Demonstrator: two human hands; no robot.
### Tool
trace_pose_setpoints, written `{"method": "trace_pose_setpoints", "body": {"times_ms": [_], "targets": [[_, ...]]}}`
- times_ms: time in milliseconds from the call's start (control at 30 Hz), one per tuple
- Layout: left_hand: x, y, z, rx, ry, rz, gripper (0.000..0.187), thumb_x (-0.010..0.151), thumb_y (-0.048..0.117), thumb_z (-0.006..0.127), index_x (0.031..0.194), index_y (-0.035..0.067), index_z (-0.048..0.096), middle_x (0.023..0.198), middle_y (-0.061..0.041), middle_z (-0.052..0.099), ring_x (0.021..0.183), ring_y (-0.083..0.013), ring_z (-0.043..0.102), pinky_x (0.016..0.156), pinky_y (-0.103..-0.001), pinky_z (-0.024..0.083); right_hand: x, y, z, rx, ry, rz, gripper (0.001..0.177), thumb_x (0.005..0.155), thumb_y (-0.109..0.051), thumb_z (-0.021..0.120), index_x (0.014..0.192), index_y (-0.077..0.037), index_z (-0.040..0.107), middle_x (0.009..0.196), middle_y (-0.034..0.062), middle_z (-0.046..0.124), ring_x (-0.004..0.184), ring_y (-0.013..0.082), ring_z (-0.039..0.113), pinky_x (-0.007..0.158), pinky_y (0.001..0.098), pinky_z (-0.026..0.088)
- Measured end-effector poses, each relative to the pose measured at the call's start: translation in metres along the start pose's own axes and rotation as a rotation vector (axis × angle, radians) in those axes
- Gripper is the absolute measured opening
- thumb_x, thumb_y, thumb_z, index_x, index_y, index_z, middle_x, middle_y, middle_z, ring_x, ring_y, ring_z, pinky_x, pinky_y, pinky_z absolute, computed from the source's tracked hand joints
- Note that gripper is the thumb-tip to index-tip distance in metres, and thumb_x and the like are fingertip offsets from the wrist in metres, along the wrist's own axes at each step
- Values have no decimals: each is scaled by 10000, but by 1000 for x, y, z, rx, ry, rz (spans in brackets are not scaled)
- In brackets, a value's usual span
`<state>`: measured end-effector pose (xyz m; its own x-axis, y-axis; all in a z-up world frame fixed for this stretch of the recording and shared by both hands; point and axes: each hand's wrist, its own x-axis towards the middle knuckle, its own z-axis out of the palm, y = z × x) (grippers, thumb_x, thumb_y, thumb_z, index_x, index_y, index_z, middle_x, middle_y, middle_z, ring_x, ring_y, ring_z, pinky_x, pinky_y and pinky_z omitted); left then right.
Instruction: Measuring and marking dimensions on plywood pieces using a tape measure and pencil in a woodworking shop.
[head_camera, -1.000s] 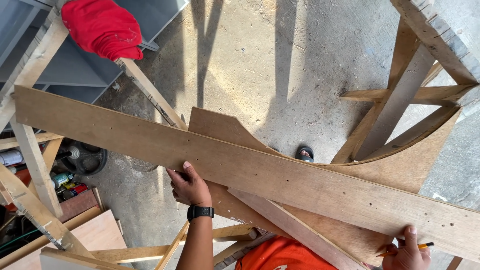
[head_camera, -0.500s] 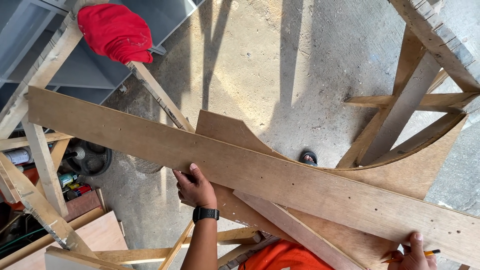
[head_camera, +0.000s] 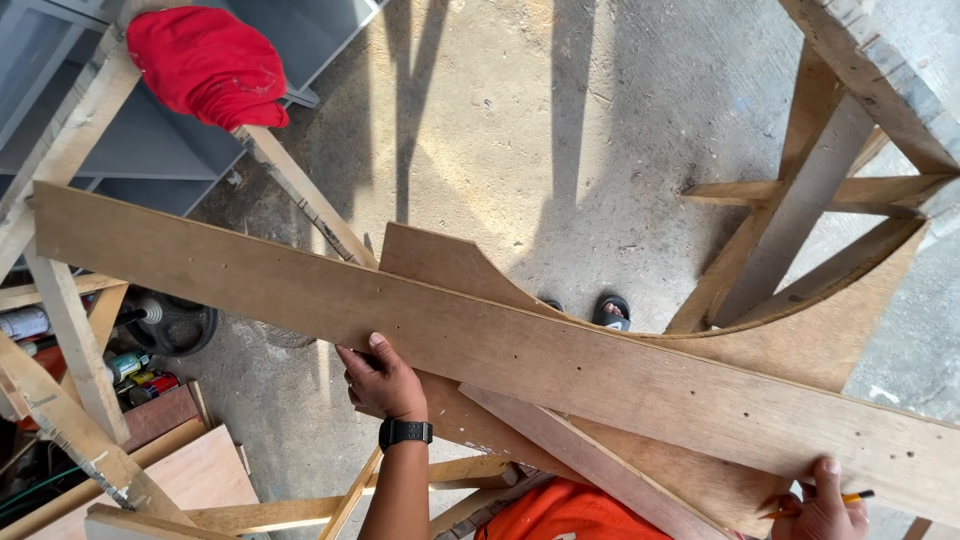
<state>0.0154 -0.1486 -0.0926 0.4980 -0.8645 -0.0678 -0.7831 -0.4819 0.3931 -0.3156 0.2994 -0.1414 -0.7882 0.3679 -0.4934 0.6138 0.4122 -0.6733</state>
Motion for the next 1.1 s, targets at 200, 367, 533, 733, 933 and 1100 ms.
{"method": "trace_pose_setpoints", "body": {"times_ms": [200,367,533,733,933,1100], "targets": [[1,0,-4,110,0,-13,707,1116,542,461,1653,83,463,1241,-313,724,1144,-577,624,1027,-635,418,-16,-25,5,88,-115,90,435,1142,-420,780,1107,-160,432,953,65,559,666,189,542,327,366,379],[-11,26,-20,5,16,96,544,1133,446,503,1532,78,537,1257,-283,742,1072,-578,658,883,-632,476,-31,-43,7,111,-96,149,500,1063,-452,773,1085,-144,380,973,67,512,522,206,432,336,369,354],[-13,27,-19,-42,40,138,378,1104,388,495,1344,120,611,1143,-163,808,986,-517,709,819,-607,486,-37,-52,10,104,-107,174,523,999,-479,782,1053,-125,401,907,48,448,526,209,409,357,378,375],[-9,13,-12,-17,34,94,319,1145,420,493,1153,103,525,1018,-130,740,927,-510,678,800,-624,458,-34,-46,10,159,-114,161,486,990,-454,795,1121,-139,449,957,31,518,550,178,474,347,347,389],[-7,11,-9,-18,53,98,337,1136,442,487,1182,116,556,1022,-111,755,917,-481,699,828,-606,480,-34,-47,8,161,-130,176,459,1005,-422,788,1158,-154,449,992,28,543,645,168,520,398,345,411],[-9,14,-9,-43,76,123,362,1139,447,513,1255,115,598,1069,-124,790,944,-472,719,813,-573,501,-41,-58,8,108,-156,174,481,1011,-463,775,1097,-134,435,949,55,508,557,214,470,328,388,387]]}}
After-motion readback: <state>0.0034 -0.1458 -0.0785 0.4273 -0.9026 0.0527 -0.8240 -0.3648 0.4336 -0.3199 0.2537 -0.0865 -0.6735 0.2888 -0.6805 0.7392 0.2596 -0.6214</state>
